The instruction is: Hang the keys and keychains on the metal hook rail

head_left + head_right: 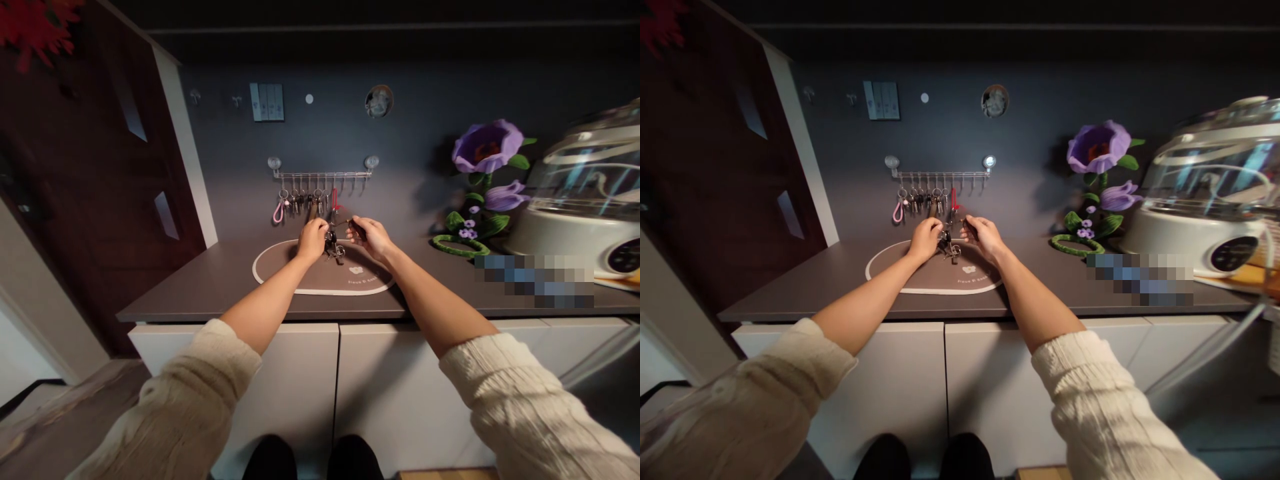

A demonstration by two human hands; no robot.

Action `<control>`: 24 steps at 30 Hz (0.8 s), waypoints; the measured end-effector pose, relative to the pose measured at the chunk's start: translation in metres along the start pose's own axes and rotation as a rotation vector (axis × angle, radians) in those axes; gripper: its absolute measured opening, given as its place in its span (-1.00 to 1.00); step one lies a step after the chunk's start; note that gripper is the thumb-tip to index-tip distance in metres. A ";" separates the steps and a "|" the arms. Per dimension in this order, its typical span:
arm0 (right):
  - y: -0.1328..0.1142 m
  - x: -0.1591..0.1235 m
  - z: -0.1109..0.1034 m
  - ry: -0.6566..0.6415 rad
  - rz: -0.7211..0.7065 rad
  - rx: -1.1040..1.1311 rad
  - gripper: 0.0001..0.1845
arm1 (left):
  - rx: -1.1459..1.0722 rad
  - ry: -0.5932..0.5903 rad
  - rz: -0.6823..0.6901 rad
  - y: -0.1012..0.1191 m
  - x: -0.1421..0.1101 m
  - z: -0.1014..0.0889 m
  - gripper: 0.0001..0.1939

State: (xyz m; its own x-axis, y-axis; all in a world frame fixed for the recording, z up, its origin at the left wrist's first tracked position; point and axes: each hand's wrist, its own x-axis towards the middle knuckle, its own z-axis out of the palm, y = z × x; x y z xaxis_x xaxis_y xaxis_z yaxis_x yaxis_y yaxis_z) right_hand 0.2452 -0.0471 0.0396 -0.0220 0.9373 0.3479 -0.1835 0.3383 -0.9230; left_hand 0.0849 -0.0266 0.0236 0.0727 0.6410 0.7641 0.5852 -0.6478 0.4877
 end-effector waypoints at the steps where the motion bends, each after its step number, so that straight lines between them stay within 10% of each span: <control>1: 0.001 0.000 0.000 0.006 0.015 -0.010 -0.81 | -0.021 0.007 -0.021 -0.001 0.001 0.000 -0.83; 24: 0.018 0.002 0.003 -0.170 -0.077 -0.498 -0.86 | -0.097 0.150 0.016 0.000 0.007 -0.009 -0.84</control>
State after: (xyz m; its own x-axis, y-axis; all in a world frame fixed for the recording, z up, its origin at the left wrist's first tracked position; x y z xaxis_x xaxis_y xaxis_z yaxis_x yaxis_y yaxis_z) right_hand 0.2395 -0.0394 0.0245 -0.1935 0.8951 0.4016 0.2970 0.4436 -0.8456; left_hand 0.0782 -0.0256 0.0331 -0.0438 0.5666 0.8228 0.5037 -0.6988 0.5080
